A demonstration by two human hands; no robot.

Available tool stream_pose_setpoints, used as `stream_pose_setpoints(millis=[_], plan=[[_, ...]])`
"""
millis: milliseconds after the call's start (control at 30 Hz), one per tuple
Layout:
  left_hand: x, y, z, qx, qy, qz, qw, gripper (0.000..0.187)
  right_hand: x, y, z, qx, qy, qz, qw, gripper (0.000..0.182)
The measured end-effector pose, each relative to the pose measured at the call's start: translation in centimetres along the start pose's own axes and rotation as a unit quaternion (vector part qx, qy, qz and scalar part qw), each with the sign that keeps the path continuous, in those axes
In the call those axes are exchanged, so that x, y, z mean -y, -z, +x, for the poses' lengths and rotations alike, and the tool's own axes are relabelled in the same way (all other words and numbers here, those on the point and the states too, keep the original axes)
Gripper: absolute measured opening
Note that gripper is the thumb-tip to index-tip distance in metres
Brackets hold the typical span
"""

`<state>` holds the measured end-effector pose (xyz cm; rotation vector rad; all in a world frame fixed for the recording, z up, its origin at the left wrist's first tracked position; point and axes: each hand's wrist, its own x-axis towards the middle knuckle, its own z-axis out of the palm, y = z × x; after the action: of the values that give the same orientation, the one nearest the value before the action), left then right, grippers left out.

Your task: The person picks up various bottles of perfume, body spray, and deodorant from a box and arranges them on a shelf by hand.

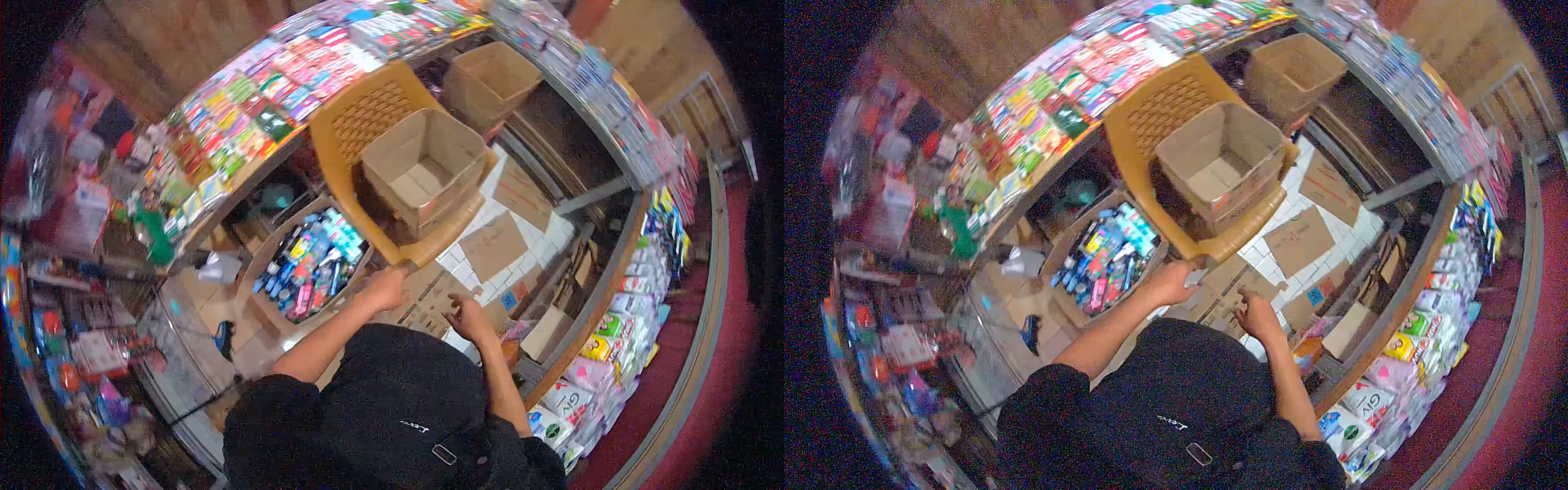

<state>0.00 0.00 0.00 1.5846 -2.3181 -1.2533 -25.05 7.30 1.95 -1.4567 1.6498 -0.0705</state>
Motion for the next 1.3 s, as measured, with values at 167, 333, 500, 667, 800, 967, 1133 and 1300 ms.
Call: stream_pose_setpoints(millis=[167, 333, 500, 667, 800, 967, 1133, 1300], plan=[[4.5, 0.2, -6.6, -0.130, 0.126, -0.017, 0.983, 0.042, 4.6, -2.6, 2.2, 0.011, 0.152, -0.029, 0.988, 0.044], [7.3, -5.2, -12.0, -0.320, 0.131, -0.023, 0.938, 0.041, 2.1, -5.5, 4.0, -0.038, 0.302, -0.127, 0.944, 0.037], [8.4, -5.2, -17.4, -0.329, 0.234, -0.078, 0.911, 0.042, 4.7, -7.8, 1.8, 0.037, 0.255, -0.133, 0.957, 0.037], [10.5, -3.1, -19.0, -0.357, 0.296, -0.077, 0.882, 0.032, 4.9, -10.2, 1.2, 0.046, 0.272, -0.111, 0.955, 0.037], [11.6, 0.8, -18.3, -0.354, 0.331, -0.106, 0.868, 0.029, 3.6, -11.9, 2.4, -0.002, 0.260, -0.096, 0.961, 0.036], [20.2, 0.2, -13.8, -0.408, 0.228, 0.000, 0.884, 0.044, 4.8, -11.9, 3.7, 0.014, 0.231, -0.113, 0.966, 0.038], [21.7, 1.2, -11.0, -0.399, 0.209, 0.046, 0.891, 0.048, 8.5, -13.5, 3.6, 0.018, 0.158, -0.096, 0.983, 0.039], [22.8, 1.5, -10.2, -0.324, 0.241, 0.053, 0.913, 0.047, 9.4, -15.4, 4.2, 0.049, 0.168, -0.073, 0.982, 0.041]])
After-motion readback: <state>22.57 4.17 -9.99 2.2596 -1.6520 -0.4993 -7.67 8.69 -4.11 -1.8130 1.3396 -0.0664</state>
